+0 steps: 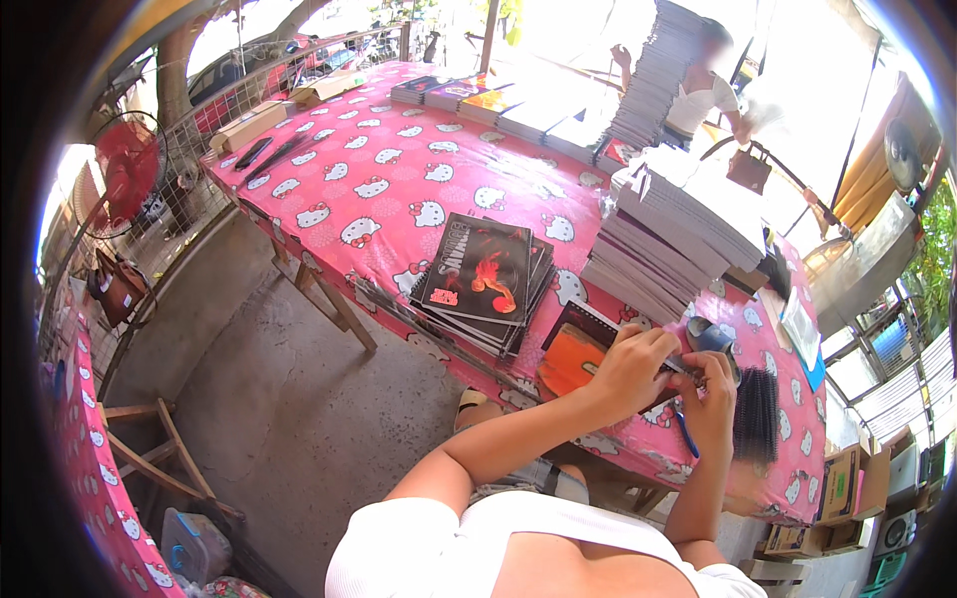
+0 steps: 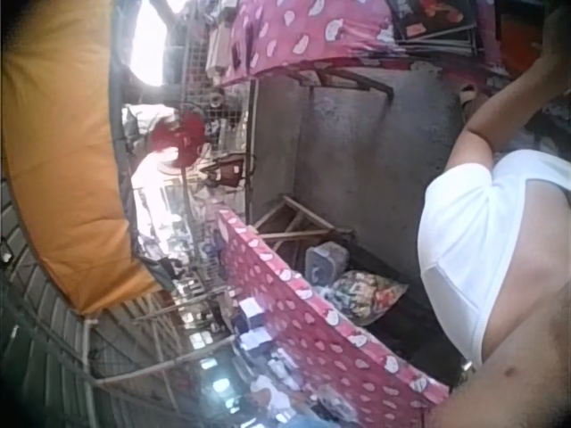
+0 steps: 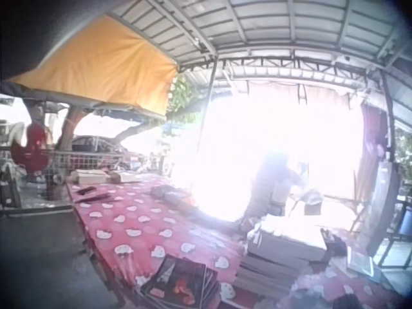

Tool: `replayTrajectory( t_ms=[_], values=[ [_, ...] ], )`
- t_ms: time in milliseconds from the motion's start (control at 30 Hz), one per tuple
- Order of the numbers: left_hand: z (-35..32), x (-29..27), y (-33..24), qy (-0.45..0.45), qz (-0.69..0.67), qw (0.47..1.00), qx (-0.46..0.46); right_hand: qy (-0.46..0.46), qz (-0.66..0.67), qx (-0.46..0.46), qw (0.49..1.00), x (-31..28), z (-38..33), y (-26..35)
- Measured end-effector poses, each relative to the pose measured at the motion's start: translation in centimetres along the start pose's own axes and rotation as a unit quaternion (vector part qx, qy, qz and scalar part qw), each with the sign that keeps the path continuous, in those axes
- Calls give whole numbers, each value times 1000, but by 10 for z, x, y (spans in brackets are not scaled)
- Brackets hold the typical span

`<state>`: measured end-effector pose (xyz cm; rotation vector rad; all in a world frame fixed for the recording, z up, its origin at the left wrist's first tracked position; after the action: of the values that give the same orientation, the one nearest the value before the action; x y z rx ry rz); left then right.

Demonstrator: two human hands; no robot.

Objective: The person uses blue-handled shears to trim the excess metal spiral binding from the edge of several notebooks, picking each notebook up and placing it on a stack after finishing.

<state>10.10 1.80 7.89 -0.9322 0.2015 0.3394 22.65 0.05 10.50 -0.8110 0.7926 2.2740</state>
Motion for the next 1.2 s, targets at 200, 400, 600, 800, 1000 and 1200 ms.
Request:
replayTrajectory(
  t_ms=[200, 400, 600, 800, 1000, 1200],
  values=[
    [1, -3, -2, 8, -12, 1000, -11, 5, 1, -34, 999, 3, 2, 1],
    [4, -2, -1, 16, -11, 1000, -11, 9, -43, -49, 998, 1, 4, 1],
    [6, -22, 13, -1, 118, 993, -22, -39, -44, -135, 989, -14, -18, 32],
    [6, -21, 7, -5, 113, 994, 6, 48, -232, 53, 970, 26, -105, -143],
    [1, -25, 14, -46, 114, 992, 2, 49, -235, 181, 954, 18, -66, -233],
    [5, -22, 13, -34, 109, 993, -9, 106, -262, 223, 933, 22, -62, -273]
  ],
)
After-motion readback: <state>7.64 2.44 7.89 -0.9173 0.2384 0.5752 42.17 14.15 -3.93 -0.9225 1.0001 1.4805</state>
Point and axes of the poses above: each hand's wrist, its own z-axis towards the middle knuckle, its own x-axis out of the palm, y = z × x, the point moved 8 cm from there along z, towards the middle knuckle, and after that the axes turned 15 degrees about -x, right-handed, at the moved point
